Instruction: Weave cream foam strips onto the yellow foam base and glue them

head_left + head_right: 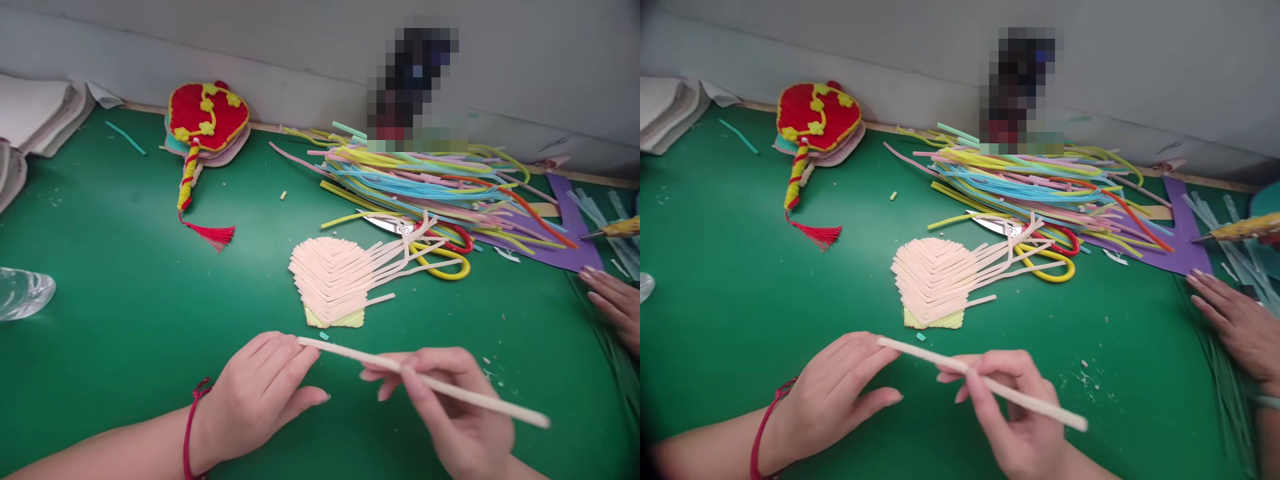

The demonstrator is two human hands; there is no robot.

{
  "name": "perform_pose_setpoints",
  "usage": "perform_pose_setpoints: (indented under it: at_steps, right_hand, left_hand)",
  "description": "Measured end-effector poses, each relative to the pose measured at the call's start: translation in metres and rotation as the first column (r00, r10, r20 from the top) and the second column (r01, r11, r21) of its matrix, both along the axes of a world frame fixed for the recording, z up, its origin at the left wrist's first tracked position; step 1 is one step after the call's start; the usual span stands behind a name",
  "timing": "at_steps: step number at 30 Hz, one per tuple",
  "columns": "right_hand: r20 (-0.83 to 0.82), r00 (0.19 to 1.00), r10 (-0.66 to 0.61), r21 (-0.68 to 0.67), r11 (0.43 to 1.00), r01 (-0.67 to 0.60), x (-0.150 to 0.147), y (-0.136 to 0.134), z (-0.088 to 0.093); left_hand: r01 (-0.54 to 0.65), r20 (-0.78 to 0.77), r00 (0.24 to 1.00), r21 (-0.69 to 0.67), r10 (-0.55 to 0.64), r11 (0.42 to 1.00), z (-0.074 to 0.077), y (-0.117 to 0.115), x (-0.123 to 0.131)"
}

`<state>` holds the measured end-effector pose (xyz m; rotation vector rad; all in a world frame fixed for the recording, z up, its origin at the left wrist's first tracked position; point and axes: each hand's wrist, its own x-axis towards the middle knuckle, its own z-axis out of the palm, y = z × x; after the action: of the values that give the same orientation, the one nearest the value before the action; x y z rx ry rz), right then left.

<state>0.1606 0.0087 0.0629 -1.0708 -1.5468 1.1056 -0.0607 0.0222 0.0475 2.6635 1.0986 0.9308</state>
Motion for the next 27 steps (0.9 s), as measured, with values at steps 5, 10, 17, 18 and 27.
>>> perform_pose_setpoints:
  at_steps: [5,10,17,18,27]
  right_hand:
    - [-0.053,0.978,0.200,0.149,0.970,-0.190,-0.005,0.000,-0.026]
    - [0.120,0.940,0.320,0.329,0.880,-0.341,-0.001,0.013,-0.032]
    - [-0.081,0.966,0.244,0.061,0.969,-0.239,0.000,0.011,-0.034]
    - [-0.115,0.972,0.207,0.005,0.978,-0.208,-0.001,0.010,-0.035]
    - [0.006,0.984,-0.178,0.236,0.957,0.172,0.006,0.000,-0.031]
  left_hand:
    - [-0.003,0.040,0.999,-0.075,0.006,0.997,0.000,0.001,-0.001]
    - [0.206,0.357,0.934,-0.525,-0.006,0.826,0.002,0.003,0.002]
    - [0.314,0.521,0.790,-0.797,0.324,0.517,-0.008,0.004,0.003]
    - [0.293,0.502,0.781,-0.819,0.370,0.493,-0.009,0.004,0.003]
    - [-0.066,0.242,0.778,-0.886,0.580,0.459,-0.008,0.008,0.001]
